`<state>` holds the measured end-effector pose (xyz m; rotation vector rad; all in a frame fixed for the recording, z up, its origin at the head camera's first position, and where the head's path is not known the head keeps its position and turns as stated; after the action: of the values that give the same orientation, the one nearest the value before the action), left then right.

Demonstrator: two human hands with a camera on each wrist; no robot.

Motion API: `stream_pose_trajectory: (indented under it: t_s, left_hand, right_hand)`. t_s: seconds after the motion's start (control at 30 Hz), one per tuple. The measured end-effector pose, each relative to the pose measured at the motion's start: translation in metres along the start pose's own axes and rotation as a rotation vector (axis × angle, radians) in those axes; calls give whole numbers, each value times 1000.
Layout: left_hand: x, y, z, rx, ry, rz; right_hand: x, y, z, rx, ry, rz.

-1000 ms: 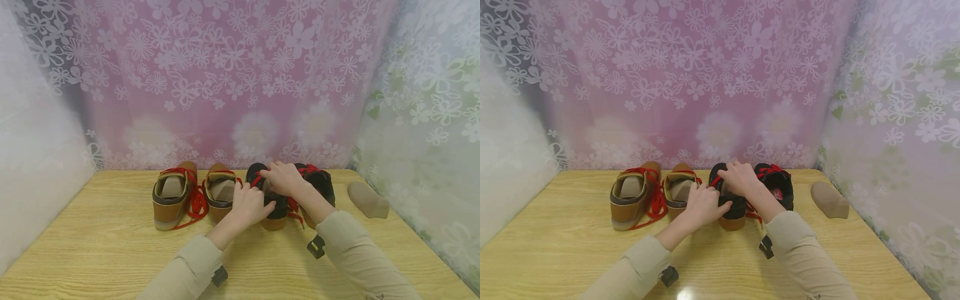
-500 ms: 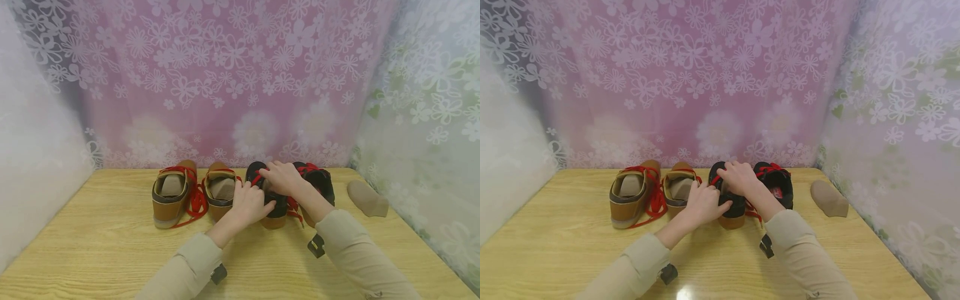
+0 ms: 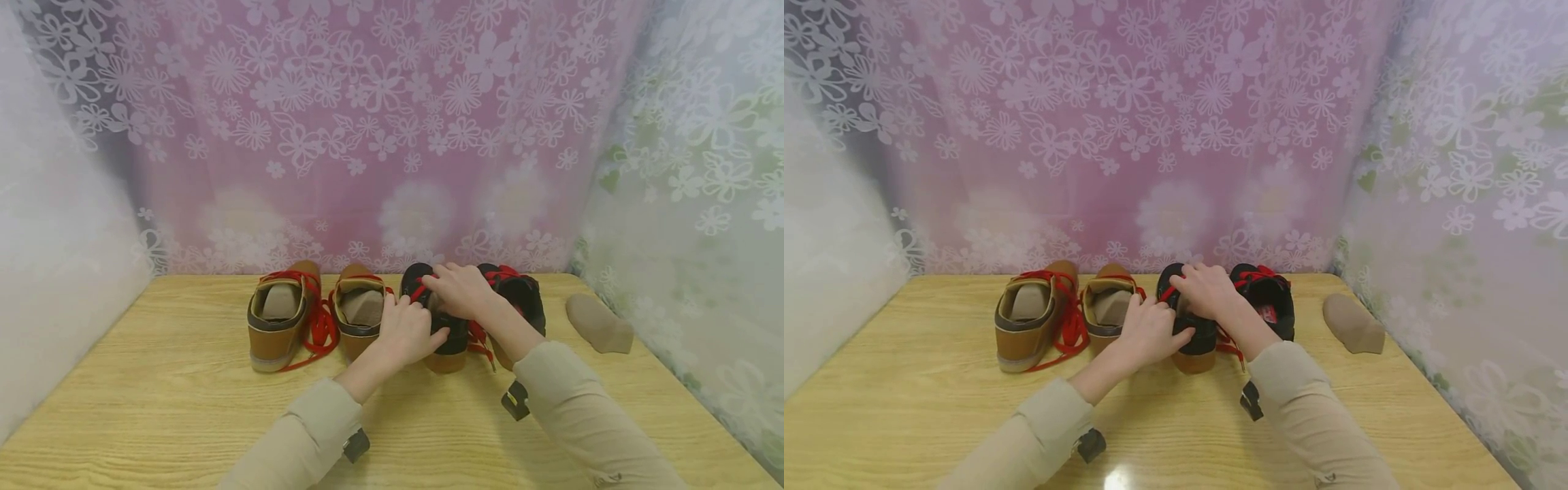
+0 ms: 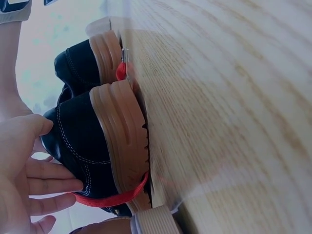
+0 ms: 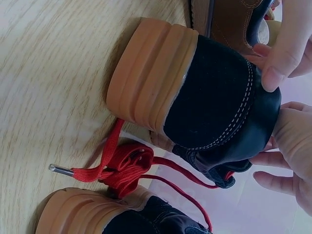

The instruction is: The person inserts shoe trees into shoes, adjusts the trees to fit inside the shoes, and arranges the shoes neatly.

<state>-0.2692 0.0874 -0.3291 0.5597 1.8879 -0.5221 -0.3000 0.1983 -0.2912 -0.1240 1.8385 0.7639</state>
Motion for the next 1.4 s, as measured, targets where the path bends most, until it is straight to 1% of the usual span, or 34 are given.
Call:
stream_pose_trajectory:
  t_s: [0.3, 0.53, 0.9, 0.97, 1.07, 1.27, 1.4]
  left_hand:
    - [-3, 1, 2, 15, 17, 19]
    - [-2, 2, 2, 17, 8, 17]
    - [-3, 1, 3, 19, 5, 24]
    - [-3, 1, 3, 19, 4, 29]
    - [-3, 0, 2, 22, 13, 36]
    - [-4, 0, 2, 32, 47, 28]
    - [-4, 0, 2, 37, 35, 17]
  right_hand:
    - [2, -1, 0, 9, 2, -18]
    - [4, 0, 1, 13, 7, -16]
    - [6, 1, 2, 30, 37, -58]
    - [6, 1, 3, 26, 33, -60]
    - [4, 2, 4, 2, 49, -48]
    - [0, 4, 4, -45, 123, -42]
    - [1, 4, 4, -58, 131, -46]
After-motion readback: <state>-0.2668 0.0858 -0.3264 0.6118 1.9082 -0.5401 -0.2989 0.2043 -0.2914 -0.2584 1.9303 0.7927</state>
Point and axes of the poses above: each hand's wrist, its own z-axis away from the middle knuckle, its own x-axis out of the palm, y = z × x, the point moved 3 cm from there along -z, towards the middle knuckle, and after that the axes turned 3 degrees about x, right-handed, at the moved point
